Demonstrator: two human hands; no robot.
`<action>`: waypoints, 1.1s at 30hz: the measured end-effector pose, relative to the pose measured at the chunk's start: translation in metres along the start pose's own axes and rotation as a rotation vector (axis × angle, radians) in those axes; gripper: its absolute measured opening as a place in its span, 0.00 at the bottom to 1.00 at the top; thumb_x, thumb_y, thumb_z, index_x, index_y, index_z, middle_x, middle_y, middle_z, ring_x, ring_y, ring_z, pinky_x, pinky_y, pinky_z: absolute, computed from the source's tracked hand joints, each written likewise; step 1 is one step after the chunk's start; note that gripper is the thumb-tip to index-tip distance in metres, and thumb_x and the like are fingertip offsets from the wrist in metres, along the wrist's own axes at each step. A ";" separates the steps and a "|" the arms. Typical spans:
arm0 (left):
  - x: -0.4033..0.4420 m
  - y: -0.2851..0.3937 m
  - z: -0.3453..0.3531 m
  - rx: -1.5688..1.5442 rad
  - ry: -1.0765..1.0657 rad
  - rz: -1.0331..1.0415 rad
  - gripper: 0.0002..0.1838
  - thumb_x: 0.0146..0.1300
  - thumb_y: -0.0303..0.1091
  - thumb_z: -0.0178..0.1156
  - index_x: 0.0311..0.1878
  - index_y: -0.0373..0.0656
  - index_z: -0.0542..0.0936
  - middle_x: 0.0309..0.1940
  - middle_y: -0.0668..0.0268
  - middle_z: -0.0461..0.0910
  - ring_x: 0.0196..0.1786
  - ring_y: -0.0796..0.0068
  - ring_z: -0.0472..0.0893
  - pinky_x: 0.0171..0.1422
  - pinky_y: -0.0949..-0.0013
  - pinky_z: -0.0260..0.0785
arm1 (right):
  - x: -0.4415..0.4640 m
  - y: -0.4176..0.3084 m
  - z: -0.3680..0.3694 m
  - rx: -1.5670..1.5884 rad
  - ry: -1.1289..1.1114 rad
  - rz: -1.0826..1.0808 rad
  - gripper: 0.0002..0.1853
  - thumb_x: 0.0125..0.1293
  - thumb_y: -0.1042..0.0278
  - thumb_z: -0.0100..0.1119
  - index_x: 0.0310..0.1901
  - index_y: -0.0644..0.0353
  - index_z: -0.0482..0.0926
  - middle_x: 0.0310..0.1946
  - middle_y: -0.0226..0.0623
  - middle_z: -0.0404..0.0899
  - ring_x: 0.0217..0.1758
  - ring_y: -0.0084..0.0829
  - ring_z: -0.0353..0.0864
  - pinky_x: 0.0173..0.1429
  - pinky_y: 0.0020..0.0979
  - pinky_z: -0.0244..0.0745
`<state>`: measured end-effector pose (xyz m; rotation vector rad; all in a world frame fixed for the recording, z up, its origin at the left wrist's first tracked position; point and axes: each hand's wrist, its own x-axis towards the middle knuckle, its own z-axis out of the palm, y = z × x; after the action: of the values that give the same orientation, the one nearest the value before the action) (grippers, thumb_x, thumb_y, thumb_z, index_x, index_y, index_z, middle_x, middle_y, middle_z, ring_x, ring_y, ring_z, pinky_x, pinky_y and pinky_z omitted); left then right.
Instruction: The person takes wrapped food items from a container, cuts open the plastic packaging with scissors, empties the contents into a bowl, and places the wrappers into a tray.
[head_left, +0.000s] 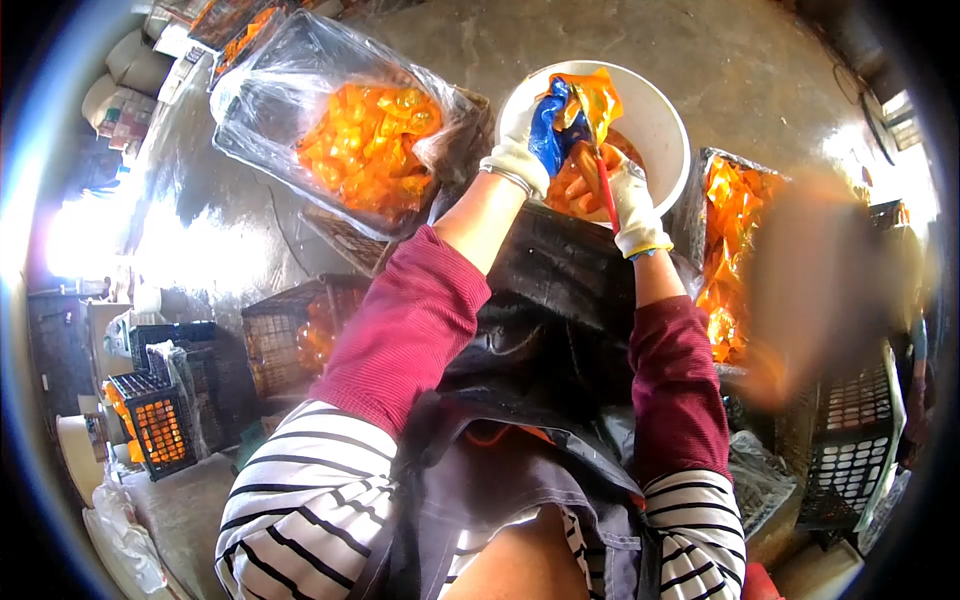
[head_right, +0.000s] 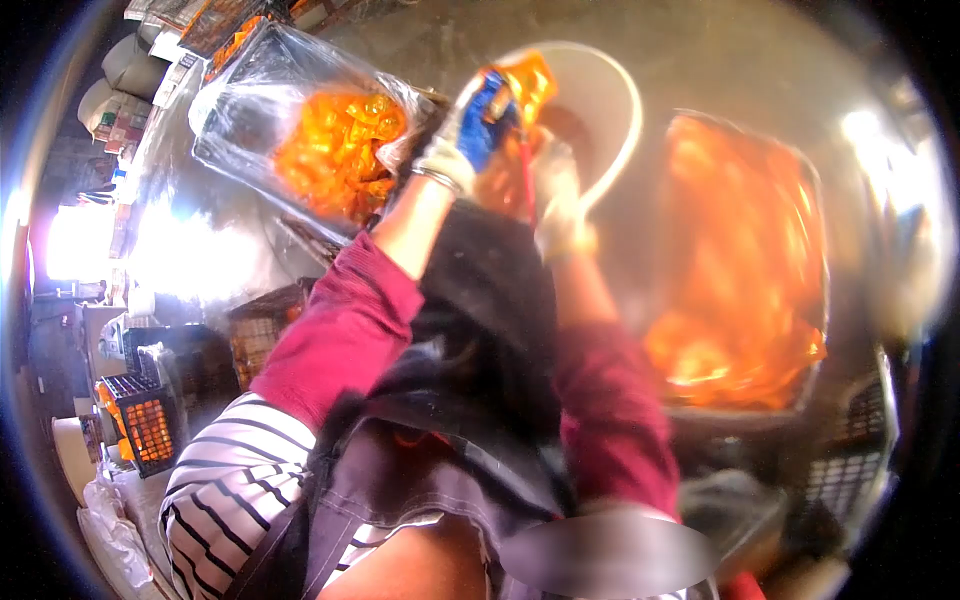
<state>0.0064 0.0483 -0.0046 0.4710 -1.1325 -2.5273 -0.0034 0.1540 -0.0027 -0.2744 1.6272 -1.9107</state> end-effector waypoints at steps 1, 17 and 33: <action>-0.003 0.002 0.002 -0.055 -0.016 -0.024 0.05 0.49 0.35 0.46 0.27 0.46 0.68 0.19 0.74 0.67 0.23 0.84 0.66 0.29 0.82 0.59 | 0.007 0.014 -0.004 -0.067 0.017 -0.156 0.06 0.50 0.65 0.42 0.28 0.57 0.66 0.10 0.35 0.68 0.07 0.26 0.66 0.08 0.24 0.58; 0.002 0.024 0.012 0.630 -0.021 -0.105 0.16 0.45 0.27 0.49 0.41 0.42 0.64 0.30 0.69 0.68 0.30 0.82 0.69 0.33 0.84 0.62 | -0.003 0.000 -0.003 0.164 -0.041 0.025 0.14 0.51 0.62 0.42 0.36 0.62 0.65 0.22 0.38 0.71 0.12 0.26 0.67 0.14 0.18 0.61; -0.003 -0.001 -0.015 0.125 -0.302 -0.221 0.11 0.48 0.29 0.46 0.37 0.38 0.67 0.33 0.63 0.69 0.35 0.74 0.70 0.42 0.75 0.62 | 0.010 -0.011 -0.009 -0.100 0.142 0.040 0.12 0.51 0.65 0.42 0.35 0.62 0.66 0.26 0.39 0.70 0.23 0.28 0.71 0.23 0.21 0.67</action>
<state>0.0155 0.0407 -0.0144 0.2610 -1.4235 -2.7995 -0.0195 0.1561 0.0038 -0.1479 1.8102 -1.8582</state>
